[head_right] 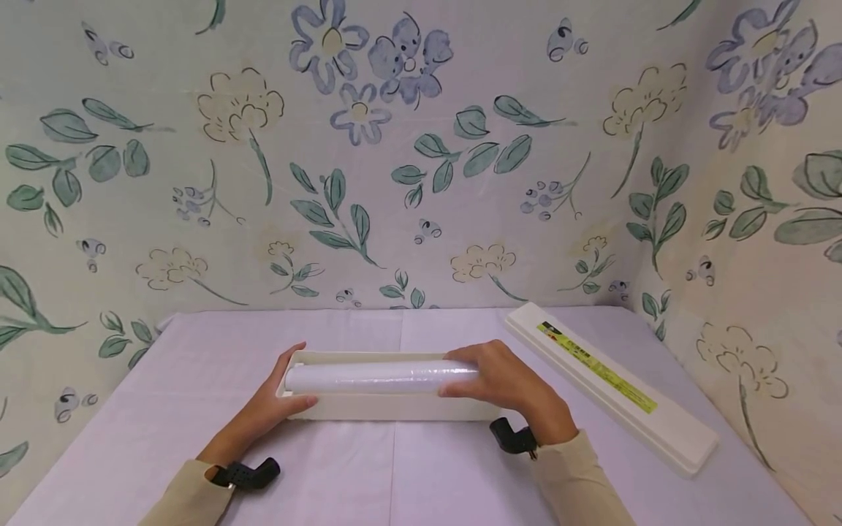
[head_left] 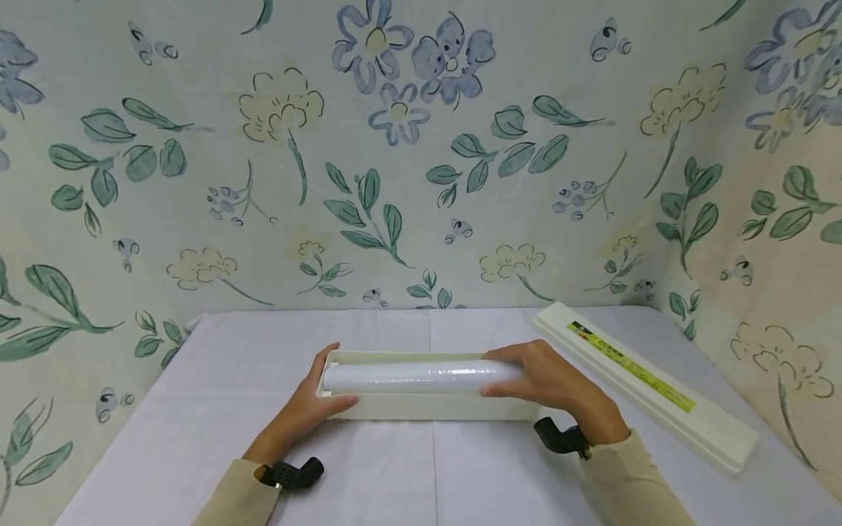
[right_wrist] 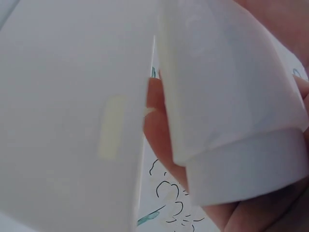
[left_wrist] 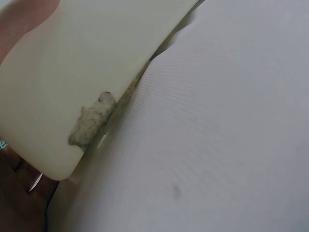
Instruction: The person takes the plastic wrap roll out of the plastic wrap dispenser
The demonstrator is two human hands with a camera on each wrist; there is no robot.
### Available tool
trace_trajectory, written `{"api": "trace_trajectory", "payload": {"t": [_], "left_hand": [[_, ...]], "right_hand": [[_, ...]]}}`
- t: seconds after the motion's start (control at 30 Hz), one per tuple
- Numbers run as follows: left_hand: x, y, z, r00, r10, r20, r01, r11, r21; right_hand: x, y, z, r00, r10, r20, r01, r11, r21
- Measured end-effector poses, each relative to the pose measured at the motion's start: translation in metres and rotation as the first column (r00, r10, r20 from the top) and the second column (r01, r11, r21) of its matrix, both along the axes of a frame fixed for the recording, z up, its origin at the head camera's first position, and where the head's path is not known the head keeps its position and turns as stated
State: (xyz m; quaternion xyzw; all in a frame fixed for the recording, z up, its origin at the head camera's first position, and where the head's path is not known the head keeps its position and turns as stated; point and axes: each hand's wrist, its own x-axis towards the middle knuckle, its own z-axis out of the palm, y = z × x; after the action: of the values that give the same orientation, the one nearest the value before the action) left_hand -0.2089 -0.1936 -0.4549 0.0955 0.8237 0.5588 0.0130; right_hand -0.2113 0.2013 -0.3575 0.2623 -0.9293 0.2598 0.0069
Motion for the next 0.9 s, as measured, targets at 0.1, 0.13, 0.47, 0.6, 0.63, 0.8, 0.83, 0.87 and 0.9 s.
{"api": "trace_trajectory", "payload": {"t": [0.1,0.13,0.47,0.6,0.63,0.8,0.83,0.87,0.9], "left_hand": [[-0.0003,0.0002,-0.0006,1.0,0.0,0.002,0.0,1.0,-0.007],[-0.0002,0.0002,-0.0012,1.0,0.001,0.005,-0.001,1.0,-0.01],[-0.0029,0.0001,-0.0036,1.0,0.0,-0.006,0.0,1.0,-0.013],[-0.0029,0.0002,-0.0037,1.0,-0.006,-0.002,0.006,1.0,-0.008],[-0.003,0.0003,-0.003,1.0,-0.005,0.001,0.005,1.0,-0.007],[-0.0027,0.001,0.0015,1.0,0.007,0.005,-0.007,1.0,-0.012],[-0.0019,0.0012,0.002,1.0,0.007,0.005,-0.007,1.0,-0.015],[-0.0013,0.0011,0.002,1.0,0.006,0.005,-0.005,1.0,-0.016],[-0.0007,0.0009,0.0018,1.0,0.006,0.004,-0.006,1.0,-0.02]], "right_hand": [[0.0009,-0.0002,0.0004,1.0,-0.007,0.0,0.007,1.0,-0.005],[0.0014,-0.0005,0.0006,1.0,-0.01,0.005,0.011,1.0,-0.007],[0.0013,-0.0001,0.0012,1.0,0.022,0.006,-0.022,0.998,-0.052],[0.0017,0.0005,0.0019,0.999,0.032,-0.001,-0.032,0.998,-0.048],[0.0018,0.0006,0.0023,0.999,0.039,-0.008,-0.04,0.998,-0.047],[0.0019,0.0014,0.0046,0.997,0.069,-0.047,-0.071,0.996,-0.052],[0.0022,0.0013,0.0048,0.997,0.068,-0.045,-0.07,0.996,-0.055],[0.0024,0.0015,0.0048,0.997,0.069,-0.043,-0.071,0.996,-0.058],[0.0026,0.0016,0.0047,0.997,0.069,-0.039,-0.072,0.996,-0.061]]}}
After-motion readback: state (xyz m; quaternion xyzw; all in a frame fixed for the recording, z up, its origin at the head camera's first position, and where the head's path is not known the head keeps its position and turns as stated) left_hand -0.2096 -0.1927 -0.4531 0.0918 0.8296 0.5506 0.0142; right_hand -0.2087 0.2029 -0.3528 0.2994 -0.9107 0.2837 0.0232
